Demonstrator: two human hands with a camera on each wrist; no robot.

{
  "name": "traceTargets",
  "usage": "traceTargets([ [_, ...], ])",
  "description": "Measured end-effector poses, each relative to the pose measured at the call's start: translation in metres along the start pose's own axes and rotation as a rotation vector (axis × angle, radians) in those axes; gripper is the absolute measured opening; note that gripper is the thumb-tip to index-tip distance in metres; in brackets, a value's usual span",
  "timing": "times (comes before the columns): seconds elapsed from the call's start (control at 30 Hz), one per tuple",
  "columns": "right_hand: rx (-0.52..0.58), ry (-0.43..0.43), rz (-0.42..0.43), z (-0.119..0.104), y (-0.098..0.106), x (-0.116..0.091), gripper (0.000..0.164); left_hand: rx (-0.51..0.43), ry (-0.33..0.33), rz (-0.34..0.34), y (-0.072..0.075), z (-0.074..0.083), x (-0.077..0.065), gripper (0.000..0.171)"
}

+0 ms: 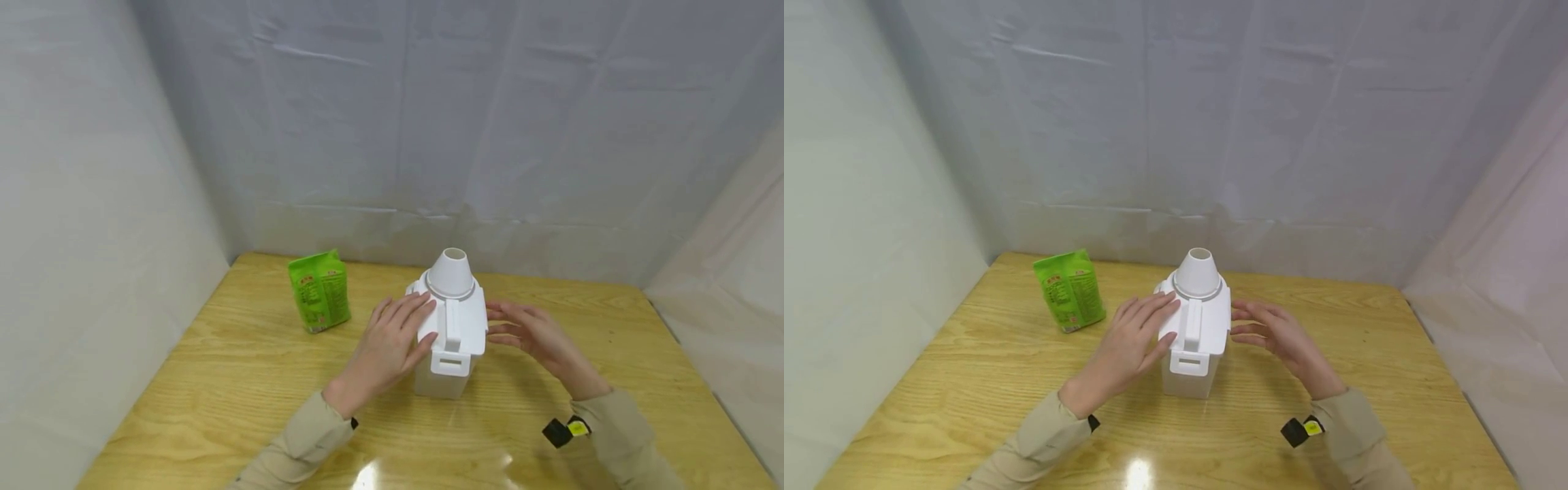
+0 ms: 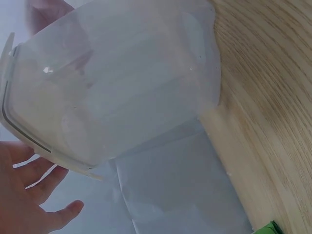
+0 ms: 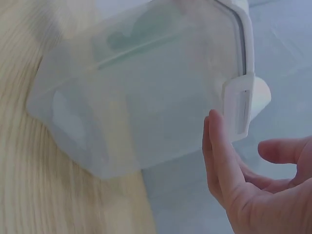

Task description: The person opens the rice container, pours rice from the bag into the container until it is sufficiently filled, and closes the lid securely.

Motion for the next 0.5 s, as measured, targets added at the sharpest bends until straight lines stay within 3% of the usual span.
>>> traceTargets([
  [0.17,0.183,-0.051,-0.095,0.0030,0.0007,0.0015,0.031,-0.005,0.005,-0.004,-0.0001,0.0000,0.0002,0.071],
  [0.3,0.303,-0.080,-0.158,0.0044,-0.0001,0.0030,0.036,-0.001,0.001,-0.002,0.0003,-0.0001,0.0003,0.070],
  [0.5,0.450,-0.154,-0.177,0.0028,-0.0019,0.0059,0.035,-0.001,-0.010,0.005,0.0007,0.0000,0.0007,0.069],
])
Point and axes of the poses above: each hand's wrist, its own x-axis towards the middle knuckle, its own y-axis out of the back of the hand, z = x × y, the point moved 1 cm from there along x, towards the middle knuckle, and after that the axes turned 7 degrees about -y, right-handed, at the moved point
